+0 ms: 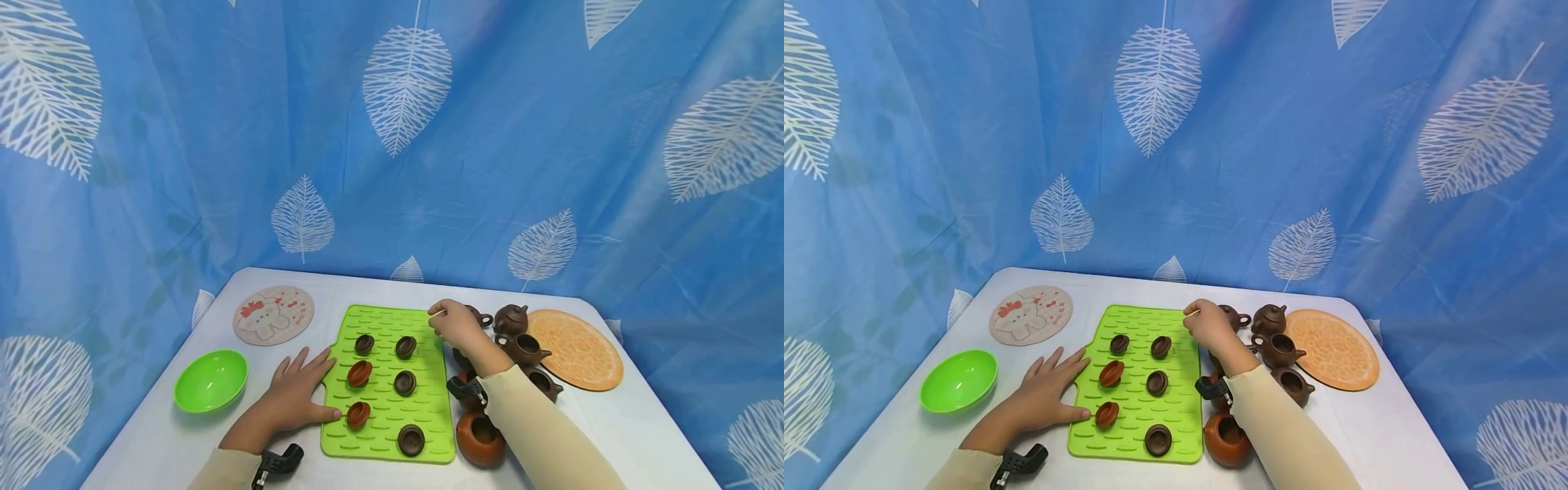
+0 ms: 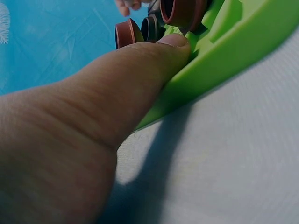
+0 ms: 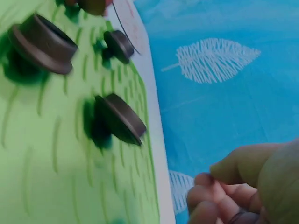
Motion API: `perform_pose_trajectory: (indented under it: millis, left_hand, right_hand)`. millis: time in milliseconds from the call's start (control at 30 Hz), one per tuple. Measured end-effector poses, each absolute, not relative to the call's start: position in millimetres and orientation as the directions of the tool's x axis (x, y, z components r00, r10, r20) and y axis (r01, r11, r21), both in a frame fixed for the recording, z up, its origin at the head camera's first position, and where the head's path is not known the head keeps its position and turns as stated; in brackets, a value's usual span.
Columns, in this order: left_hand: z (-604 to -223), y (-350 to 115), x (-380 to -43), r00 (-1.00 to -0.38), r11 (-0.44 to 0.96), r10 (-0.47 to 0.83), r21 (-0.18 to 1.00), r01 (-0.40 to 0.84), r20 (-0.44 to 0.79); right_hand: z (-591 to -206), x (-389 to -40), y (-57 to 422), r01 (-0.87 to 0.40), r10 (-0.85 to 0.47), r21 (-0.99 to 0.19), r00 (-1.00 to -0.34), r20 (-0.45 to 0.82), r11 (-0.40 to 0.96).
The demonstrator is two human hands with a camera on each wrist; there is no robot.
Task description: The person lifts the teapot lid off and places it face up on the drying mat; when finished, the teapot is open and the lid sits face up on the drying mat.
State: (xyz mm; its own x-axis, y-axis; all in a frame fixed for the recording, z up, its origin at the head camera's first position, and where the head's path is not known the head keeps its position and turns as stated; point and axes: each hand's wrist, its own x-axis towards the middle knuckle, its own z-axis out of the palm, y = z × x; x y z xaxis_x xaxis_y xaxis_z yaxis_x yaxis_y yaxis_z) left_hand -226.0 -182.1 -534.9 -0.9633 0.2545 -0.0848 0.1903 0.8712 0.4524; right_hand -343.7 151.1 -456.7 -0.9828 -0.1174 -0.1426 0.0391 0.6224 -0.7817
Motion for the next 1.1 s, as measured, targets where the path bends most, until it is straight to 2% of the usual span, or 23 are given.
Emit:
perform_pose_trajectory:
  millis: [167,333,533,633,900,1100]
  left_hand:
    - [-532,-181,-227,-0.964,0.874,0.251,0.447,0.188,-0.084]
    - [-531,-180,-227,-0.964,0.875,0.251,0.446,0.188,-0.086]
    - [-533,-180,-226,-0.964,0.872,0.252,0.452,0.186,-0.089]
    - [-533,-180,-226,-0.964,0.872,0.251,0.452,0.187,-0.086]
    - [-532,-181,-226,-0.963,0.865,0.255,0.464,0.188,-0.086]
    - [-533,-181,-225,-0.964,0.867,0.252,0.463,0.186,-0.086]
  right_hand:
    - [-454,-360,172,0.011,-0.018,-0.764,-0.999,-0.029,0.645]
    - [-455,-373,195,0.049,0.068,-0.739,-0.998,-0.004,0.672]
    - [-458,-379,209,0.038,0.024,-0.602,-0.999,-0.03,0.798]
    - [-458,-381,210,0.021,-0.006,-0.569,-0.999,-0.046,0.822]
    - [-458,-379,214,0.05,0.001,-0.578,-0.996,-0.085,0.815]
    - [-464,-378,219,0.101,0.027,-0.669,-0.993,-0.119,0.736]
